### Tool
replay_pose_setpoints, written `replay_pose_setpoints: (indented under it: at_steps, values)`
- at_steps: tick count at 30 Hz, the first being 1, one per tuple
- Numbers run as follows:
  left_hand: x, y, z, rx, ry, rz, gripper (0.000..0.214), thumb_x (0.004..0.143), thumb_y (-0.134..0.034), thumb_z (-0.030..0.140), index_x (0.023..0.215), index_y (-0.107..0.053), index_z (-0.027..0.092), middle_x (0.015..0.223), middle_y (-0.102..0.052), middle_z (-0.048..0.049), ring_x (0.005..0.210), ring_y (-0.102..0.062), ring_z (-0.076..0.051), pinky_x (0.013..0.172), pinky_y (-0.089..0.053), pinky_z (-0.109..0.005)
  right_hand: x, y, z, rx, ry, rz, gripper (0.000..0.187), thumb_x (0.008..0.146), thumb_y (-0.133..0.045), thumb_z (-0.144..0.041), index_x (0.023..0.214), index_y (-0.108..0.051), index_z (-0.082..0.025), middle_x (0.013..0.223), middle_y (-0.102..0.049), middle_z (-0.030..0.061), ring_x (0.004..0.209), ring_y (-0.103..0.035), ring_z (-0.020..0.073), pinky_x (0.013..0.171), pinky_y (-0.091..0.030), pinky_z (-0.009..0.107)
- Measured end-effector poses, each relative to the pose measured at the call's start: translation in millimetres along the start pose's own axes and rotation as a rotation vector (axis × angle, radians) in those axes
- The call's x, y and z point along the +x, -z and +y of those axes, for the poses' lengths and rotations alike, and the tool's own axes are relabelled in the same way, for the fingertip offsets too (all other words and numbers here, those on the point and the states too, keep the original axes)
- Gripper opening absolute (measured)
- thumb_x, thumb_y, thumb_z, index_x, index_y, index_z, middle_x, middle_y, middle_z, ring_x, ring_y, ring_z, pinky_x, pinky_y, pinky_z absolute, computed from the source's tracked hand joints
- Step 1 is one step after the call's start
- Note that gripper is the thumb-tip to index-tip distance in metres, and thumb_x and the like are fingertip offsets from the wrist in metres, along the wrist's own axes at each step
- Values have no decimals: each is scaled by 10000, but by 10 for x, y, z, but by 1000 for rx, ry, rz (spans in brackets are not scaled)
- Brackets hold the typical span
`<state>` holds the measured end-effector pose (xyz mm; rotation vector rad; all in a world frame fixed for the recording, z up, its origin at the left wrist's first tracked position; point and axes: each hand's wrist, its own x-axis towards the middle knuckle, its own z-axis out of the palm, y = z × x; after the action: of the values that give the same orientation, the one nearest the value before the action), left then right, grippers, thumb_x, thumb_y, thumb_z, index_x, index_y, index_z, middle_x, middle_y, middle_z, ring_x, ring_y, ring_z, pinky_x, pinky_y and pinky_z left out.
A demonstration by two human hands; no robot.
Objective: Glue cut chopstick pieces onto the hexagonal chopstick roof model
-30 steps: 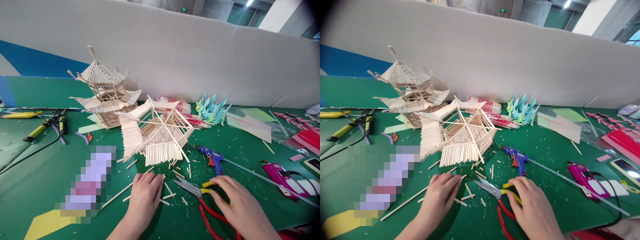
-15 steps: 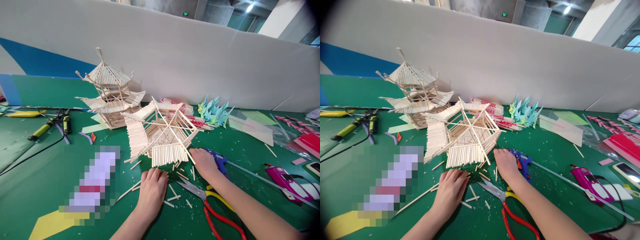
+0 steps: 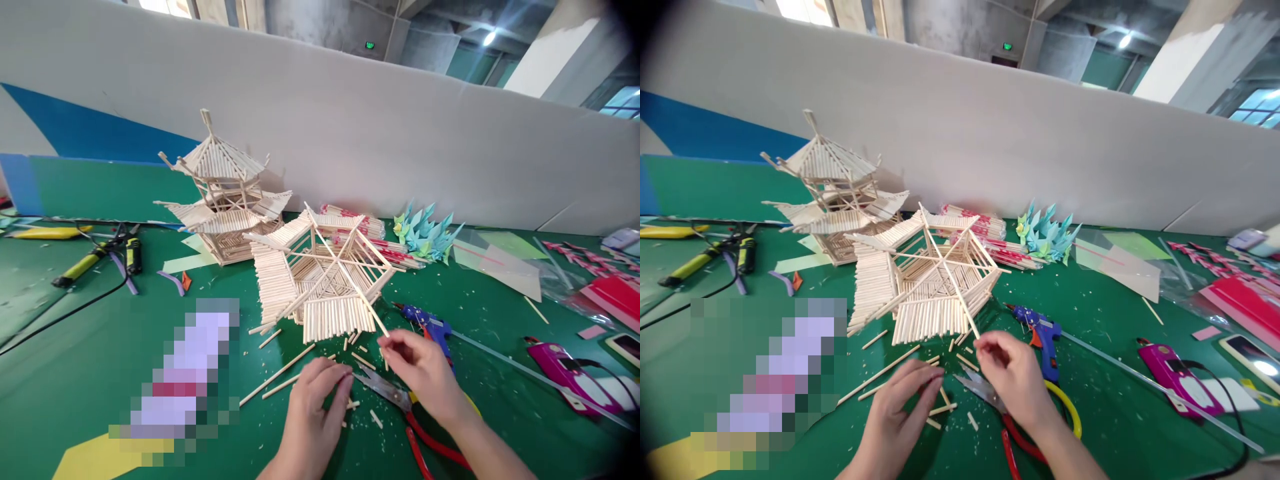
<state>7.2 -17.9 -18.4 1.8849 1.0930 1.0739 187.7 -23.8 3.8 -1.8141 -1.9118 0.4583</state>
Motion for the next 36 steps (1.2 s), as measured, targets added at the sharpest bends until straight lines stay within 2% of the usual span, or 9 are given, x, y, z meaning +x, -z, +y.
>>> replay_pose_setpoints:
  at_steps: [5, 10, 15, 20, 24, 29, 32, 34, 36]
  values:
    - [18, -106, 275, -619, 519, -195, 211, 737, -548, 320, 719, -641, 130, 631, -590, -36, 545, -475, -112, 498, -368, -218, -351, -203, -205, 768, -41, 239, 53, 769, -523, -219, 778, -575, -222, 686, -574, -14, 559, -544, 110, 497, -469, 188]
    - [-51, -179, 295, -995, 745, -163, 204, 661, -645, 292, 573, -617, 110, 505, -565, -8, 409, -406, -52, 432, -286, -186, -416, -293, -220, 694, 120, 381, 205, 725, -539, -83, 811, -596, -261, 720, -578, -4, 636, -536, 134, 548, -465, 225]
    - [-82, -262, 255, -1251, 815, -243, 198, 599, -704, 279, 569, -628, 98, 474, -568, -20, 362, -420, -42, 389, -227, -171, -455, -263, -241, 723, 172, 385, 210, 745, -517, -83, 835, -605, -251, 706, -590, 7, 636, -539, 141, 551, -470, 239]
    - [-76, -351, 252, -1280, 789, -196, 176, 581, -721, 262, 575, -638, 107, 451, -548, -1, 359, -415, -37, 390, -223, -166, -508, -346, -325, 910, -34, 517, 79, 762, -561, -253, 784, -637, -259, 761, -590, 15, 669, -576, 149, 560, -491, 235]
    - [-73, -384, 277, -1249, 776, -117, 191, 601, -704, 288, 559, -631, 116, 430, -527, 12, 347, -383, -30, 390, -205, -170, -512, -403, -342, 930, -130, 539, 123, 745, -575, -330, 796, -637, -237, 812, -605, 34, 700, -595, 168, 581, -501, 250]
    - [-65, -376, 297, -1226, 813, -44, 245, 556, -727, 314, 526, -589, 114, 416, -484, 32, 361, -348, -26, 399, -199, -169, -469, -407, -372, 771, -72, 515, 157, 775, -517, -318, 860, -621, -237, 833, -596, 39, 714, -575, 162, 596, -467, 239]
    - [-61, -365, 278, -1208, 830, -31, 278, 533, -734, 330, 508, -552, 121, 397, -460, 39, 357, -331, -32, 393, -176, -176, -447, -342, -319, 577, 35, 466, 166, 796, -459, -285, 722, -584, -205, 701, -546, 28, 653, -527, 155, 567, -416, 247]
    - [-55, -336, 260, -1207, 826, -14, 280, 539, -727, 326, 502, -532, 128, 382, -446, 43, 353, -325, -38, 397, -171, -185, -438, -234, -168, 445, 40, 461, 248, 812, -414, -265, 581, -470, -197, 570, -447, -3, 547, -456, 137, 501, -368, 241]
    - [-38, -270, 247, -1203, 808, 32, 262, 563, -710, 310, 505, -525, 133, 385, -440, 46, 359, -324, -43, 408, -186, -193, -428, -73, 90, 297, -66, 514, 263, 827, -386, -276, 575, -412, -206, 538, -401, -21, 501, -420, 128, 477, -353, 233]
